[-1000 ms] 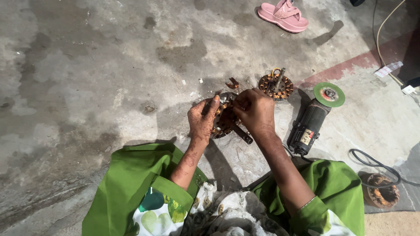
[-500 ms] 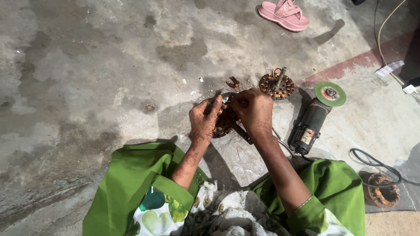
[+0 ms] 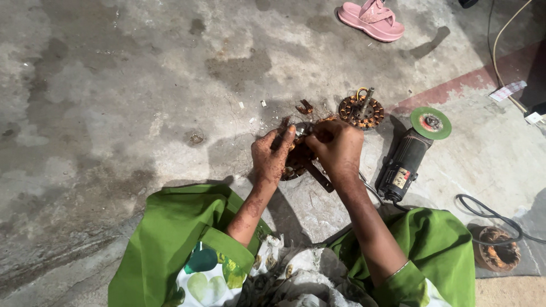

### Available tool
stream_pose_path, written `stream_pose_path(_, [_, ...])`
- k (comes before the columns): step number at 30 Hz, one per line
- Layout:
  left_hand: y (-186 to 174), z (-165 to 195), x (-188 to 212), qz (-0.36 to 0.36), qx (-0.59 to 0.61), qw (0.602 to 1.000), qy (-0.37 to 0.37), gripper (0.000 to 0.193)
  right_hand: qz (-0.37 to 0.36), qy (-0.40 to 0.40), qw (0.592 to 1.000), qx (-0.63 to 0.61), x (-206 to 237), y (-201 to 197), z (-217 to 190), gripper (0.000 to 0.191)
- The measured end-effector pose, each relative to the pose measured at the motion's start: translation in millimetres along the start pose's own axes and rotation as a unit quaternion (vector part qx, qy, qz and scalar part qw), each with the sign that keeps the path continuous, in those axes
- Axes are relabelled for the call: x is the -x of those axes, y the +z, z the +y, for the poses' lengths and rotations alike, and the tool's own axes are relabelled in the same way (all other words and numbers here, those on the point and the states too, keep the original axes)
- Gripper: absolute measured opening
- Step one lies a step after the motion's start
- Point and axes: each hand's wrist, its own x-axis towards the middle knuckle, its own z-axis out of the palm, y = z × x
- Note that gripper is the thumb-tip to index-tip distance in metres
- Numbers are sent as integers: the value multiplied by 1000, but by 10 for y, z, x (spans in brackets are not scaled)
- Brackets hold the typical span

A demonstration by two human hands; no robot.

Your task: The person sits on the floor and uses pliers to cut and pull copper windings from a motor stator. They repeatedly cut the wires and pull out the coils, accumulating copper scraps on the floor.

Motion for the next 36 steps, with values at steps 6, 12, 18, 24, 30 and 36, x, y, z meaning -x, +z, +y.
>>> stream_pose_path(6, [36, -192, -41, 44, 86, 995, -8, 54, 11, 31, 998, -50, 159, -145, 8, 20])
stream_pose_path(12, [-163, -161, -165, 63, 97, 993, 1, 47, 64, 46, 993, -84, 153, -373, 64, 28])
stream_pose_path(18, [-112, -93, -139, 50, 99, 994, -1, 46, 47, 28, 995, -79, -10, -494, 49, 59])
stream_pose_path(24, [-74, -113, -65, 16, 83, 996, 10, 49, -38, 6, 994, -99, -23, -272, -82, 56])
stream_pose_path(30, [-79, -140, -62, 10, 69, 997, 15, 49, -24, -24, 997, -66, -114, -145, -226, 49])
stream_pose_path(36, [-116, -101, -112, 39, 135, 990, -30, 47, 34, -40, 993, -104, -61, -421, -210, 36])
